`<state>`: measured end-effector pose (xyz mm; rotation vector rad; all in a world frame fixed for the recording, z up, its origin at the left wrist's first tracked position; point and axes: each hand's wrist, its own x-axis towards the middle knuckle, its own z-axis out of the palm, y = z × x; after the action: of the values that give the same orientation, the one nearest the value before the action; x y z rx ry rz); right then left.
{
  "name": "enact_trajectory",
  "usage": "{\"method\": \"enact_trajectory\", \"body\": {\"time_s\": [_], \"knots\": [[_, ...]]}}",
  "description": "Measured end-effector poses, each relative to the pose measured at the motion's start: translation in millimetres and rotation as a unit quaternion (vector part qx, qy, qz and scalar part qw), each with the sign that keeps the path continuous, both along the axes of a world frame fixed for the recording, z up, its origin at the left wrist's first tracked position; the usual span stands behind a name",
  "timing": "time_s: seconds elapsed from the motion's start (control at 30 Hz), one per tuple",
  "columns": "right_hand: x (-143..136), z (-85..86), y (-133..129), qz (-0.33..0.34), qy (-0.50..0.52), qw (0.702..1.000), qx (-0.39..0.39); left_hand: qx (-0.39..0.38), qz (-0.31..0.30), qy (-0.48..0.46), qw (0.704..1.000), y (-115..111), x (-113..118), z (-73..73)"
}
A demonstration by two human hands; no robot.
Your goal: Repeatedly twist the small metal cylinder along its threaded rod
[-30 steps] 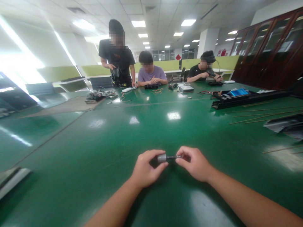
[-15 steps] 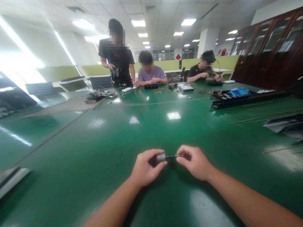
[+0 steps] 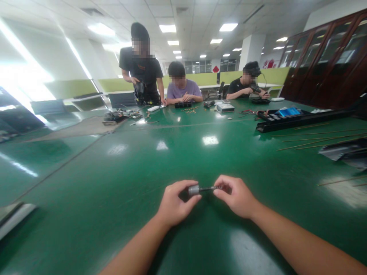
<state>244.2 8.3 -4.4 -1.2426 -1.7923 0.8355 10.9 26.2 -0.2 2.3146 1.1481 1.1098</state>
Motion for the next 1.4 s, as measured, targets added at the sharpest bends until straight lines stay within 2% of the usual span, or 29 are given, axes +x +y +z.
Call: {"method": "enact_trajectory", "body": {"time_s": [0.57, 0.7, 0.8, 0.9, 1.03, 1.13, 1.3, 1.4], "knots": [[0, -0.3, 1, -0.009, 0.0, 1.0, 0.001, -0.022, 0.007, 0.001, 1.0, 1, -1, -0.3], [1, -2.4, 2, -0.021, -0.008, 1.0, 0.008, -0.037, 0.037, -0.013, 0.999, 3, -2, 1.9], [0, -5.2, 3, -0.025, -0.001, 1.0, 0.0, -0.077, 0.071, -0.051, 0.993, 8, -3, 2.5], [-2, -8.3, 2, -0.02, 0.013, 1.0, -0.017, -0.146, 0.09, -0.134, 0.976, 17, -4, -2.0], [-6, -12.0, 3, -0.008, 0.034, 0.999, -0.035, -0.232, 0.1, -0.271, 0.929, 26, -8, -9.5], [-7, -13.8, 5, 0.0, 0.05, 0.998, -0.044, -0.263, 0.119, -0.334, 0.897, 27, -11, -9.4], [-8, -15.1, 8, 0.008, 0.06, 0.997, -0.04, -0.268, 0.167, -0.415, 0.854, 25, -14, 2.1], [-9, -14.8, 8, 0.013, 0.062, 0.997, -0.037, -0.282, 0.171, -0.423, 0.844, 18, -31, 15.7]]}}
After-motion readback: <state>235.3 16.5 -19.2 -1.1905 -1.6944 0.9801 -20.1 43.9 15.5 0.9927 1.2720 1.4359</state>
